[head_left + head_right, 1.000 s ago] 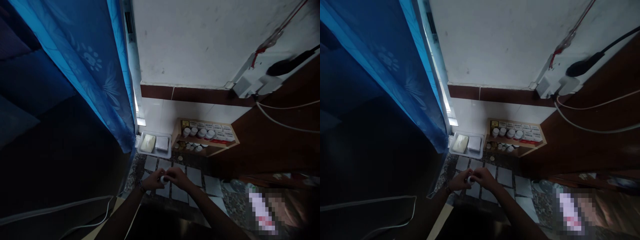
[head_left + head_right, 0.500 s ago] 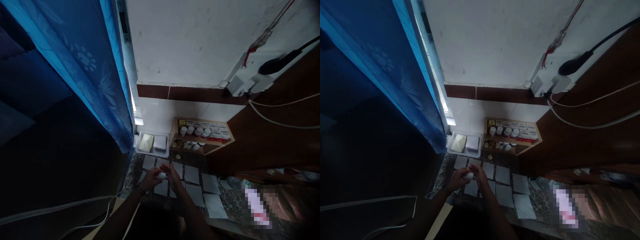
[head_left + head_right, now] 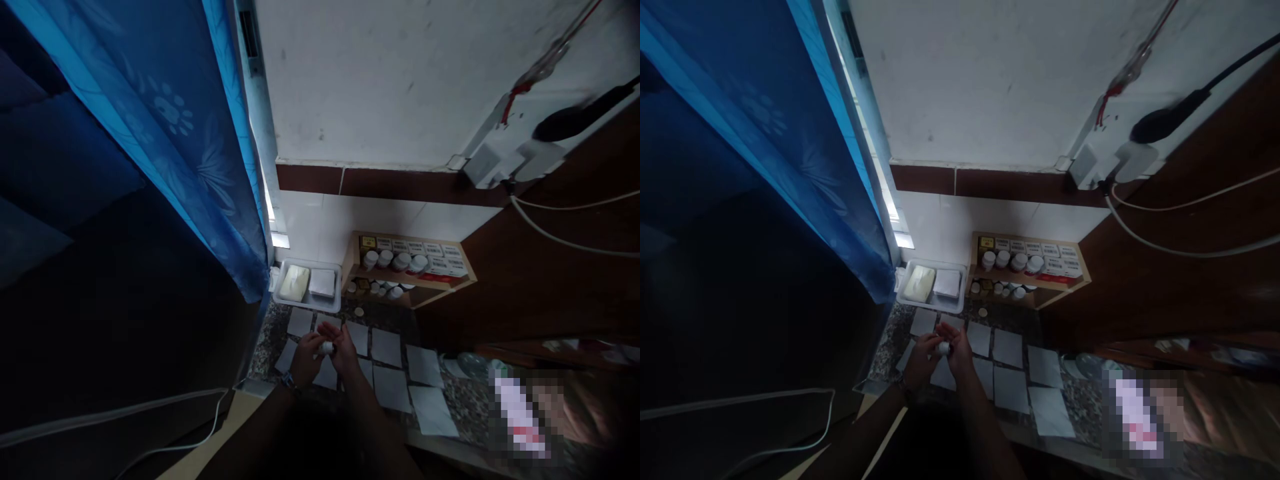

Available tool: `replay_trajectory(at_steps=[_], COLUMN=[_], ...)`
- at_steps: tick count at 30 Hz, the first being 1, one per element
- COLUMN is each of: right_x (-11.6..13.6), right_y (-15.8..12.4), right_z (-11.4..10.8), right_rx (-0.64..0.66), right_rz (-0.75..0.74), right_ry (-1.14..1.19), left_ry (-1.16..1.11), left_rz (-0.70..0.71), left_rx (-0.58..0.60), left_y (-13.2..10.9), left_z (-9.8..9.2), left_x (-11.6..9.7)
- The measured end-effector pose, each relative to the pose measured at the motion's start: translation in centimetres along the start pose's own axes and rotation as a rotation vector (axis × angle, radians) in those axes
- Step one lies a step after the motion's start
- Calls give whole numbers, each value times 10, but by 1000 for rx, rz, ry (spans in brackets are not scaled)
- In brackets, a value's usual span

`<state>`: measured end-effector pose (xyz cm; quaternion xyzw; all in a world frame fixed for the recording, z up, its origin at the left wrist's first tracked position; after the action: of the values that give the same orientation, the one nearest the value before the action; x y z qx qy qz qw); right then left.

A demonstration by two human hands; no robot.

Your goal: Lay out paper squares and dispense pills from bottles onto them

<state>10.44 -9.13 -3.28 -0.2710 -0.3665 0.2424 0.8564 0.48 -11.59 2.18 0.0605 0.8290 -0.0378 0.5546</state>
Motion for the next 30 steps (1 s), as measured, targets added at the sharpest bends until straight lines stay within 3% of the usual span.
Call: replay_trajectory(at_steps=[7, 15, 23, 27, 30], right_x=[2, 2, 6, -11, -29], right_y=[0, 3, 4, 22, 51], right_z=[0, 0, 1, -13, -17], right_rx=[26, -20, -83, -224, -288], right_rz=[14, 17, 26, 1, -84], right_ry=[44, 93, 184, 149, -71], left_ry=[-68, 26, -135, -52, 59], left_rz=[-18, 84, 11, -5, -19], left_rx=[-46, -104, -234, -358, -384], left_y=[-1, -4, -10, -15, -14], left_z=[2, -5, -11, -25, -40], left_x=[12, 4, 6, 16, 40])
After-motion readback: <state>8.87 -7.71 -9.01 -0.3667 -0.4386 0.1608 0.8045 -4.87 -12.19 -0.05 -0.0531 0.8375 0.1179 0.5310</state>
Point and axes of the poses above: each hand's wrist, its own y-axis towards the middle knuckle, its own z-axis out of the palm, x = y × z, the point moved 5 cm from there along y, towards the middle knuckle, and after that the axes turned 10 degrees about -y, right-handed, at the moved point
